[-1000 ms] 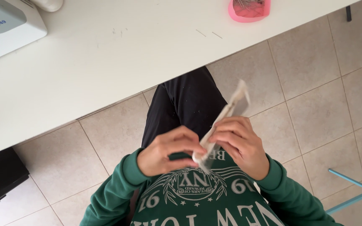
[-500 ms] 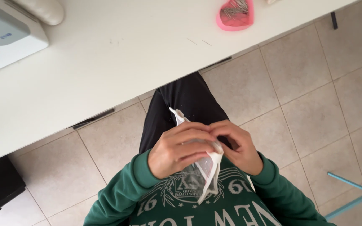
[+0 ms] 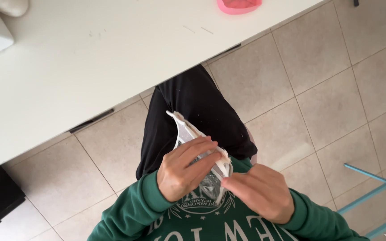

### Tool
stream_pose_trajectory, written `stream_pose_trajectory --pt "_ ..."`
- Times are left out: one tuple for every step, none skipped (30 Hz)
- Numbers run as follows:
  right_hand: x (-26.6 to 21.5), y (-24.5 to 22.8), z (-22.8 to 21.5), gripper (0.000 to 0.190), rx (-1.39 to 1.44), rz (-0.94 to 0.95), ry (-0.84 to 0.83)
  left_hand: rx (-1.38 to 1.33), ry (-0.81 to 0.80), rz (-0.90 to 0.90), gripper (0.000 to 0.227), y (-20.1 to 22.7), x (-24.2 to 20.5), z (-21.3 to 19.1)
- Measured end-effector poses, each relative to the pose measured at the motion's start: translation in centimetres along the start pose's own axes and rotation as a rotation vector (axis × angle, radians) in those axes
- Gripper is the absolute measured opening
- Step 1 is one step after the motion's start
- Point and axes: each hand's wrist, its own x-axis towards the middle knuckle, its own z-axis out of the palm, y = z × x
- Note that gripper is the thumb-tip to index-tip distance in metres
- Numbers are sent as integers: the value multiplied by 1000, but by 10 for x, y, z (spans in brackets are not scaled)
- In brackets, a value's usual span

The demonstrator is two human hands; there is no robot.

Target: Pinning a white fabric border to a grey mesh panel in preparation for sewing.

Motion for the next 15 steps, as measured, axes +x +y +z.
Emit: stream_pose_trajectory --pt "4 -7 -10 6 -88 -189 274 57 38 -2 12 2 -1 2" --pt "10 -14 -19 15 -180 -379 552 115 75 4 12 1 0 3" --pt "6 -7 -13 15 -180 -377 552 112 74 4 12 -1 -3 4" --pt "2 1 -8 16 -234 -404 545 102 83 -5 13 -2 -5 4" --pt "-1 8 -2 16 -287 -430 537 92 92 -14 13 -3 -7 4" --pt "-2 14 -4 16 -286 -429 536 91 91 -15 13 -3 -5 2" --pt "-2 20 -6 19 -271 -419 495 58 67 -14 11 -2 -3 0" --pt "-1 27 -8 23 -258 -412 455 28 45 -12 9 -2 0 -3" --pt "5 27 -13 23 -259 -413 457 30 45 -10 9 -3 -3 0" --pt "11 28 -18 22 -189 -376 458 7 37 -46 10 -5 -5 3" --pt "17 28 -22 20 -119 -338 459 -16 28 -81 12 -7 -7 6" --pt "24 24 -28 20 -122 -341 461 -14 29 -77 12 -6 -2 2" --pt "31 19 -34 19 -113 -330 521 -58 22 -106 10 -5 3 -2" --pt "39 14 -40 18 -101 -321 577 -101 16 -137 9 -3 8 -6" --pt "40 19 -35 18 -102 -325 577 -98 19 -137 9 -4 8 -6"
